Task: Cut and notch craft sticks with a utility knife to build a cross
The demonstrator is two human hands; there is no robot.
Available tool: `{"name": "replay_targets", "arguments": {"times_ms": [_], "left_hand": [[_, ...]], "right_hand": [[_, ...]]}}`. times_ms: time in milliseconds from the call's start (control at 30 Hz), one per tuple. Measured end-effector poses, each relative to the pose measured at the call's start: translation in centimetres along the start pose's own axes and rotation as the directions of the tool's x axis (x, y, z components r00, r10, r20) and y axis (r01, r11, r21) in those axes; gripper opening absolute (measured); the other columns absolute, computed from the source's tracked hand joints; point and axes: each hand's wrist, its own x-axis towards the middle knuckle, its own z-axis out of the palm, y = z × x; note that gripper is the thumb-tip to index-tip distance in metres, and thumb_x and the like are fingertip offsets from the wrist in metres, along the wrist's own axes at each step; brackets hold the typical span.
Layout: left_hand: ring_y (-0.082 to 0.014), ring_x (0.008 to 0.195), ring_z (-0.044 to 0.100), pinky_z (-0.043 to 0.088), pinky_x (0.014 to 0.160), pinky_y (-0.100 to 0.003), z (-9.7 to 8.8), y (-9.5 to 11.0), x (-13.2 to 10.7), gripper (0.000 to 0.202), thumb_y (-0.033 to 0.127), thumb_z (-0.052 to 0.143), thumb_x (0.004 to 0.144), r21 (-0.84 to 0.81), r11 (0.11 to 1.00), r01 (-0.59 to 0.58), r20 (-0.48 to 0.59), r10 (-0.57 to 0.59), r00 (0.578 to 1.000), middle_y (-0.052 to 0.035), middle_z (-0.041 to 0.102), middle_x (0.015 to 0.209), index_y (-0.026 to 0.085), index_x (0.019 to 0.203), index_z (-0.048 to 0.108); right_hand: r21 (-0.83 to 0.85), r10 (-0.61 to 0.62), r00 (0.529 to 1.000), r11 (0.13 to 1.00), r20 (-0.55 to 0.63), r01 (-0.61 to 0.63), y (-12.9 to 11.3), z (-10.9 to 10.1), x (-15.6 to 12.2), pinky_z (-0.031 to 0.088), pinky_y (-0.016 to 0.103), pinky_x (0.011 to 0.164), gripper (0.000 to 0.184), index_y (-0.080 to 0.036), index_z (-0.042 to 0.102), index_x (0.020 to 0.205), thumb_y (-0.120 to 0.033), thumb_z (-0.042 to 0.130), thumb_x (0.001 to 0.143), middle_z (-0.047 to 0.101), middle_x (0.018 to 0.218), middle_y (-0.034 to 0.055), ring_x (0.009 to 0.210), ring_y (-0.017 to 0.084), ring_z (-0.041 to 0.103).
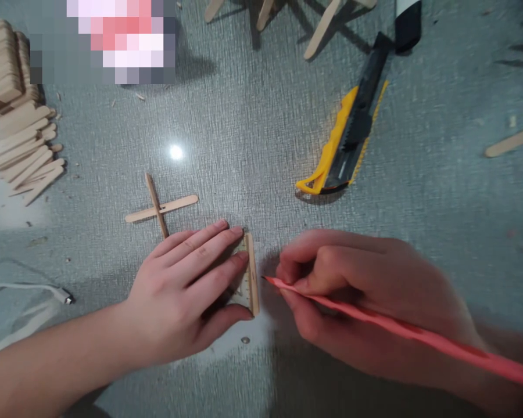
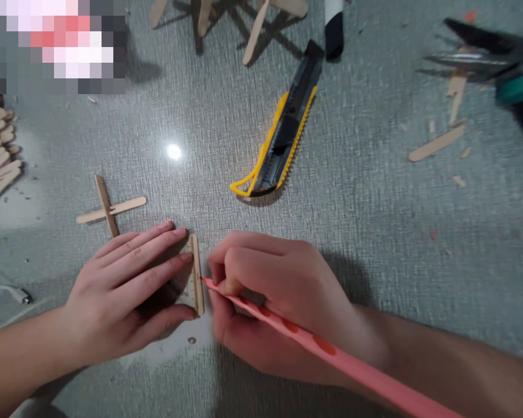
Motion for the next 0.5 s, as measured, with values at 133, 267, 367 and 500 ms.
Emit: {"name": "replay_targets", "arguments": {"times_ms": [133,267,367,500], "left_hand": [[-0.0296,0.135,0.059,0.049,0.110,-0.042,0.0,-0.3,-0.3,0.053,0.050,0.074,0.090,-0.035,0.999,-0.006,0.000,0.006,1.000,-0.0166,0.065,0.140,0.011,0.125,0.065],[-0.0310,0.134,0.059,0.047,0.110,-0.044,-0.1,-0.2,-0.6,0.053,0.049,0.075,0.089,-0.037,0.999,0.009,-0.006,-0.009,1.000,-0.0173,0.064,0.140,0.010,0.124,0.066],[-0.0320,0.133,0.060,0.045,0.111,-0.045,-0.3,0.1,-0.9,0.055,0.053,0.075,0.088,-0.009,1.000,0.024,-0.026,-0.025,0.999,-0.0167,0.066,0.138,0.010,0.121,0.068],[-0.0271,0.128,0.063,0.041,0.115,-0.042,-0.1,0.3,-1.1,0.042,0.047,0.071,0.092,0.019,1.000,-0.018,-0.105,0.020,0.994,-0.0117,0.071,0.131,0.012,0.115,0.070]], "right_hand": [[0.042,-0.032,0.998,0.999,0.060,0.029,0.2,-0.4,0.0,0.042,0.014,0.049,0.021,-0.022,0.046,0.075,-0.007,0.059,0.082,0.065,0.075,-0.0069,0.053,0.002,0.056],[0.056,-0.053,0.993,0.997,0.108,0.048,0.3,-0.7,0.0,0.042,0.012,0.051,0.021,-0.022,0.046,0.076,-0.005,0.057,0.081,0.063,0.074,-0.0069,0.054,0.001,0.056],[0.078,-0.065,0.992,0.995,0.109,0.056,0.3,-0.8,-0.1,0.043,0.012,0.051,0.021,-0.022,0.047,0.077,-0.005,0.057,0.081,0.064,0.075,-0.0064,0.055,0.001,0.057],[0.103,-0.073,0.992,0.993,0.107,0.062,0.2,-0.9,-0.3,0.042,0.013,0.048,0.020,-0.023,0.048,0.078,-0.005,0.055,0.082,0.065,0.074,-0.0057,0.053,0.003,0.057]]}}
